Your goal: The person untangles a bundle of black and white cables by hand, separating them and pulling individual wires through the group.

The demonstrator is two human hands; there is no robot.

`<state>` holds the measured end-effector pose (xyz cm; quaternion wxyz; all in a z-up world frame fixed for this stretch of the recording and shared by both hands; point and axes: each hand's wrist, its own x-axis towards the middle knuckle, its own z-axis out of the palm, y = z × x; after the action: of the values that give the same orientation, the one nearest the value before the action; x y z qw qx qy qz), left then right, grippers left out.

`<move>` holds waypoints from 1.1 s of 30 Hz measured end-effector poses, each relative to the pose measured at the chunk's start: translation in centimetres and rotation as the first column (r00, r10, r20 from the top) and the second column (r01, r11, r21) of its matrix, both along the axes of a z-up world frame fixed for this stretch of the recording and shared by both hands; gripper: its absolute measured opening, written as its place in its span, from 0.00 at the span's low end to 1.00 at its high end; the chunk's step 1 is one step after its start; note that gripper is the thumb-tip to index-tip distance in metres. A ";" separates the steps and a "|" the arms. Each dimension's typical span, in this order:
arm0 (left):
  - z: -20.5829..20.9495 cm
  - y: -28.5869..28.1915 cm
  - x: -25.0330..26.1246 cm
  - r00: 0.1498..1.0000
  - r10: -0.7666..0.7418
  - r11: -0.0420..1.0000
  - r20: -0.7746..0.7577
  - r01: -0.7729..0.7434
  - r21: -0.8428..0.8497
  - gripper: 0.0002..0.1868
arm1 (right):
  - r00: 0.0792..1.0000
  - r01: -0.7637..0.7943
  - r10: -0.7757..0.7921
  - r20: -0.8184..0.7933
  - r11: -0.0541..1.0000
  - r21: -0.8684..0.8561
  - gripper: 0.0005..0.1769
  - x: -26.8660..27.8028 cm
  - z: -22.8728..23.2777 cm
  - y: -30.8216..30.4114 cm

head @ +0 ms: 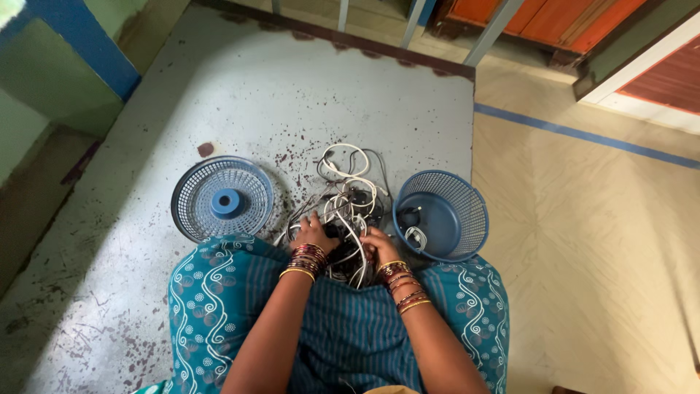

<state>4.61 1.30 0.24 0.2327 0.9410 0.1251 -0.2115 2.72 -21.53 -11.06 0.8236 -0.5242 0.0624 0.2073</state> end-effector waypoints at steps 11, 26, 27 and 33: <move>-3.3 0.2 -0.7 0.979 -0.206 0.975 -0.004 0.205 0.090 0.36 | 0.933 0.237 0.051 0.356 0.658 -0.715 0.17 -3.0 3.6 2.1; -2.2 0.9 -2.9 0.838 0.349 0.784 0.420 -0.016 -0.620 0.30 | 0.809 0.386 0.090 0.581 0.663 -0.641 0.37 -4.8 7.1 1.7; -2.2 0.7 -2.8 0.835 0.393 0.730 0.385 -0.029 -0.683 0.30 | 0.780 0.461 0.086 0.620 0.592 -0.661 0.38 -4.7 7.5 1.5; -3.0 0.0 -2.3 0.780 0.532 0.437 0.329 0.079 -0.896 0.31 | 0.808 0.470 0.139 0.573 0.434 -0.768 0.37 -5.2 8.4 1.3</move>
<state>2.30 1.31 -2.73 0.7330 0.6729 0.0558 0.0829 -2.47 -20.22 -2.66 0.4211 -0.9003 -0.0283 -0.1065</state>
